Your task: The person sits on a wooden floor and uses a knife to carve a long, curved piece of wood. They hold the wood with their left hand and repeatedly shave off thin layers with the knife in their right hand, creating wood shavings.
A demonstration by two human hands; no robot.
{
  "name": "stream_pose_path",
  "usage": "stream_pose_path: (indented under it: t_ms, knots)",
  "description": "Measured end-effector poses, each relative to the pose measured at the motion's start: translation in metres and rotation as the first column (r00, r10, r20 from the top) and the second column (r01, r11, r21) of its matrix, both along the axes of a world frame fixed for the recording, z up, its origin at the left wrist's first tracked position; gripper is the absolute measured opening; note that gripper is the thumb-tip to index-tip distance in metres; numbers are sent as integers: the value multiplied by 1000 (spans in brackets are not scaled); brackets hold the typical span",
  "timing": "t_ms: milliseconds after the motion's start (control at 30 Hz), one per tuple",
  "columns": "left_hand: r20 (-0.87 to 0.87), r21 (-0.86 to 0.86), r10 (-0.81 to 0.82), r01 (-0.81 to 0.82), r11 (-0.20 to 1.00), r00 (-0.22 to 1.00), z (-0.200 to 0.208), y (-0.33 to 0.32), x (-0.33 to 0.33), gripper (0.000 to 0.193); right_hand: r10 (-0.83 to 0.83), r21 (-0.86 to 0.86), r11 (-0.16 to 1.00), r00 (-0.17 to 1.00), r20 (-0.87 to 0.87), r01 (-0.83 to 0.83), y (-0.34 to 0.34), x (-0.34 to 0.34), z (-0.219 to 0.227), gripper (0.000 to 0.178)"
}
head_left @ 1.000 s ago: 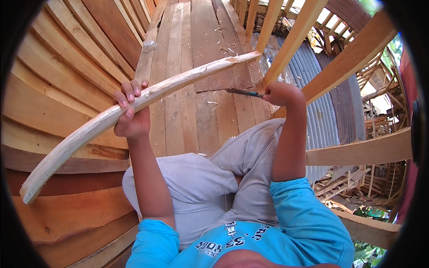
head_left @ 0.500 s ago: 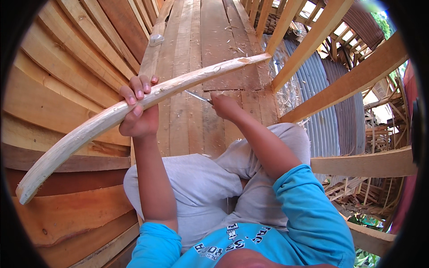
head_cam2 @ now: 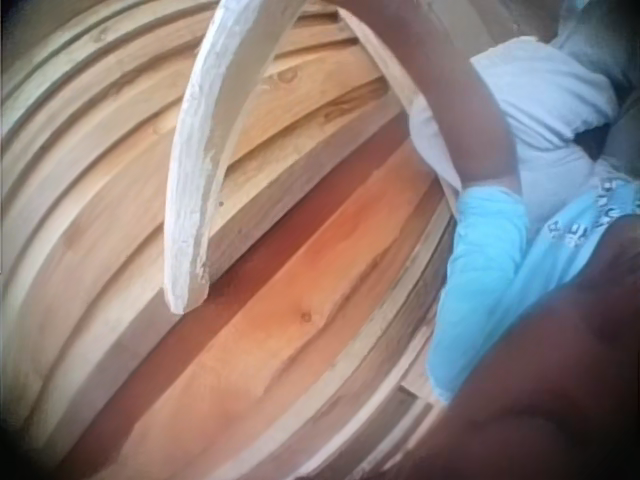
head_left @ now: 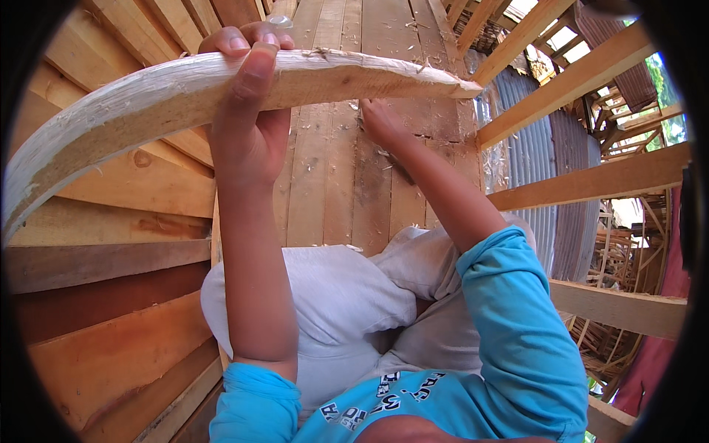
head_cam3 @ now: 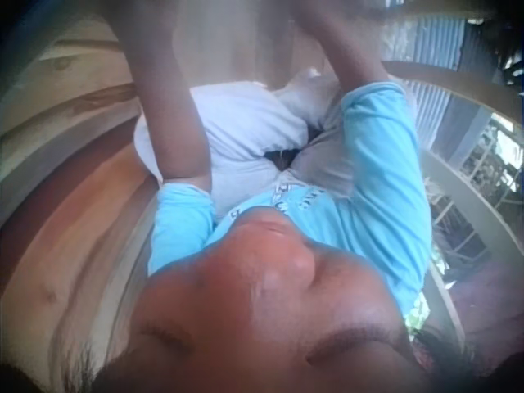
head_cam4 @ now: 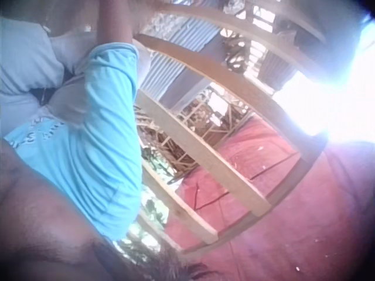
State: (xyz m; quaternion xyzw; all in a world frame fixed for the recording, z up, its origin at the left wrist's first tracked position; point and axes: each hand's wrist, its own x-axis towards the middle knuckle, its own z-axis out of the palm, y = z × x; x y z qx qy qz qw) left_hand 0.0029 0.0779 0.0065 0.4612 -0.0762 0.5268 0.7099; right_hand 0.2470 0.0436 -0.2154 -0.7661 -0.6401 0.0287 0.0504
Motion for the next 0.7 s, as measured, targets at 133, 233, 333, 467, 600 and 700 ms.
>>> stream_pose_path:
  t_ms: [133, 233, 333, 467, 600, 700]
  knots:
    - [-21, 17, 8, -7, 1000, 1000, 0, 3, -3, 16, -17, -264, 964, 999, -37, 7, 62, -6, 9, 20]
    - [-23, 56, -4, 5, 998, 1000, 1, 4, -3, 17, -34, -188, 982, 999, -36, 27, 84, -13, -4, 20]
    - [-17, 76, -12, 14, 997, 1000, -2, 5, -4, 17, -30, -157, 987, 999, -38, 24, 93, -19, -16, 20]
    - [-21, 91, -6, 8, 996, 1000, -2, 6, -5, 17, -17, -122, 992, 999, -43, 11, 92, -21, -21, 20]
    - [-13, 105, 2, -1, 994, 1000, -3, 5, -1, 17, 7, -103, 995, 999, -37, -11, 83, -3, -18, 20]
    - [-12, 94, 6, -5, 996, 1000, -4, 5, -2, 17, 61, -84, 995, 998, 1, -61, 59, 18, -10, 21]
